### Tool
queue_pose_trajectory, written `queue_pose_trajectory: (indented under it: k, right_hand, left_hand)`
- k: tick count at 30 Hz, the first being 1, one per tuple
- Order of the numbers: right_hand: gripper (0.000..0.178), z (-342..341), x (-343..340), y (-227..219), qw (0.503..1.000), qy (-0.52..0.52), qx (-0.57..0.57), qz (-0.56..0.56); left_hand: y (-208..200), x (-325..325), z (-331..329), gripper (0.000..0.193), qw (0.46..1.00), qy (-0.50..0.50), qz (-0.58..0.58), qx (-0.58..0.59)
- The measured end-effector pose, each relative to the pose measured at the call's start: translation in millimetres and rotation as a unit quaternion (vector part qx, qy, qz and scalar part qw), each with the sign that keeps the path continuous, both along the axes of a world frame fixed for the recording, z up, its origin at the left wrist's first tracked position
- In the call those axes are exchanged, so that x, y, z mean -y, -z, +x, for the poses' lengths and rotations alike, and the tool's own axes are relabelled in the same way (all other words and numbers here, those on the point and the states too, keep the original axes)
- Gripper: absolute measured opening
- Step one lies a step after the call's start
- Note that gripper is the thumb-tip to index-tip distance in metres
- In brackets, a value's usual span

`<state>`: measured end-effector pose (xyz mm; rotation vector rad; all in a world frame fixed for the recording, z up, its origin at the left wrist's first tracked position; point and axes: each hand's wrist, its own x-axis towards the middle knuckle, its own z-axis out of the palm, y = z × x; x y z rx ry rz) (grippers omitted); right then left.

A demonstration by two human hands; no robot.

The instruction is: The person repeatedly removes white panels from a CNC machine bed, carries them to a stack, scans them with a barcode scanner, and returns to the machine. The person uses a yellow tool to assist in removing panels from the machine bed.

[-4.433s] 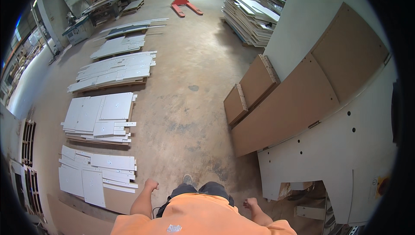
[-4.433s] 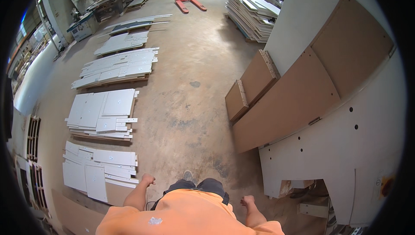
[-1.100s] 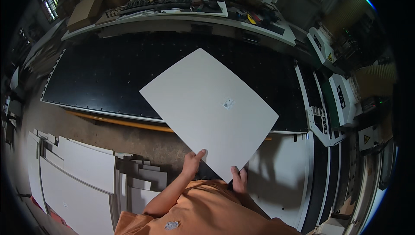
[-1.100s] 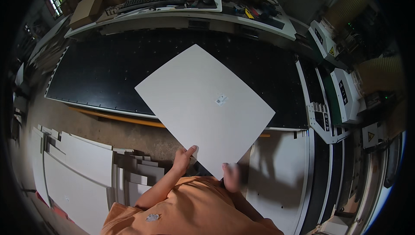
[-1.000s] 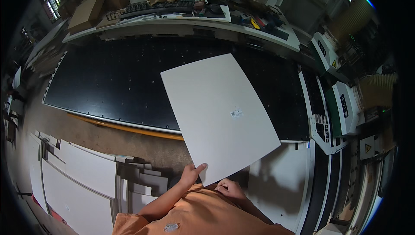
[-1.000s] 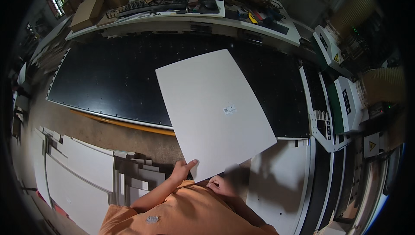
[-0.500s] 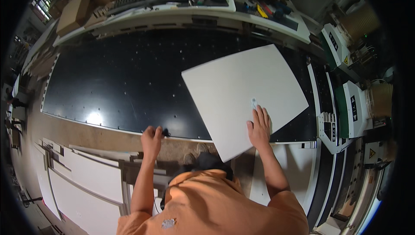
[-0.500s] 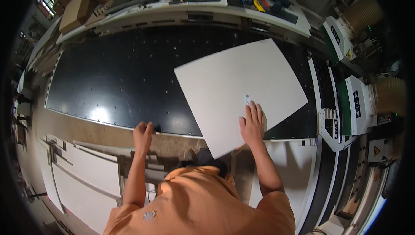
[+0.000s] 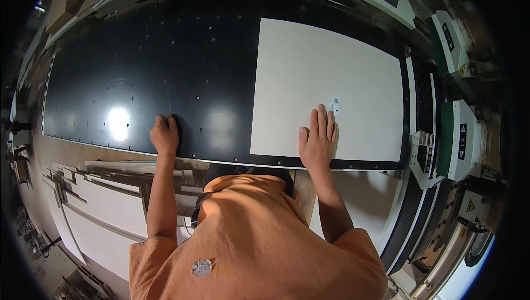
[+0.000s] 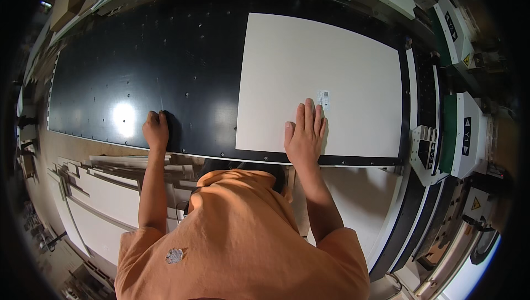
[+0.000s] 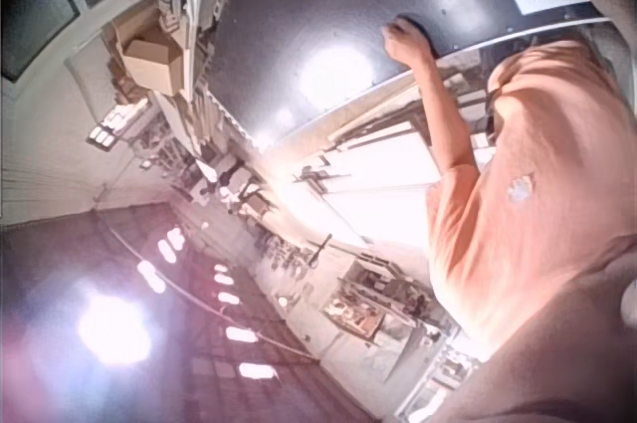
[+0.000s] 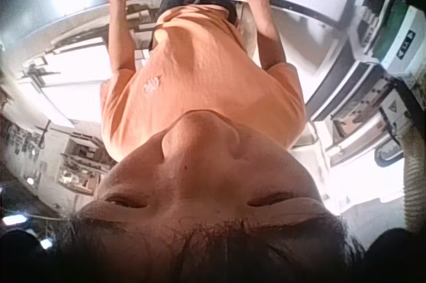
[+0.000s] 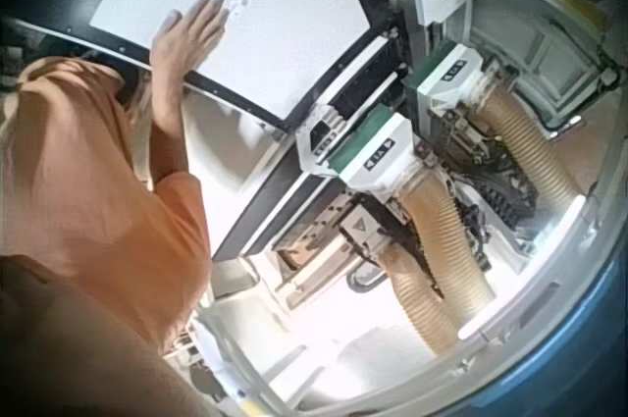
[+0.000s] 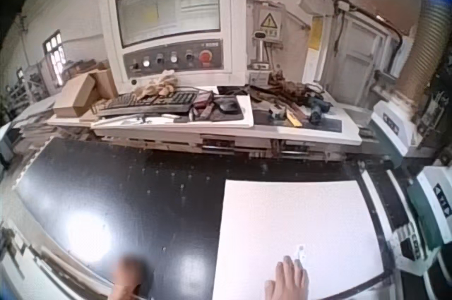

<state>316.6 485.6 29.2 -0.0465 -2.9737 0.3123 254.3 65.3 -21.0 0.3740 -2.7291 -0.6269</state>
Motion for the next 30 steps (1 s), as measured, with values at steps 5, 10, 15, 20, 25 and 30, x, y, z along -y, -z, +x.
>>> queue_pose_trajectory:
  k: [5,10,15,20,25,30]
  right_hand:
    - [0.053,-3,-3,5,0.998,-0.016,-0.054,-0.006]
    - [0.048,-5,-3,5,0.996,-0.013,-0.079,-0.023]
    - [0.046,-11,0,4,0.995,-0.005,-0.102,-0.023]
    - [0.051,-6,-4,3,0.996,-0.009,-0.088,-0.033]
    - [0.051,3,-1,-2,0.997,0.015,-0.044,-0.057]
    - [0.050,-26,-7,1,0.994,0.056,-0.079,-0.049]
  left_hand:
    - [1,23,-17,0.029,0.999,0.007,-0.045,-0.009]
    - [1,39,-27,0.030,0.997,0.000,-0.066,-0.035]
    - [3,45,-29,0.030,0.997,-0.007,-0.076,-0.021]
    - [10,50,-24,0.028,0.996,0.024,-0.074,-0.038]
    - [12,57,5,0.031,0.996,-0.017,-0.085,0.008]
    - [13,63,19,0.032,0.993,-0.025,-0.107,-0.037]
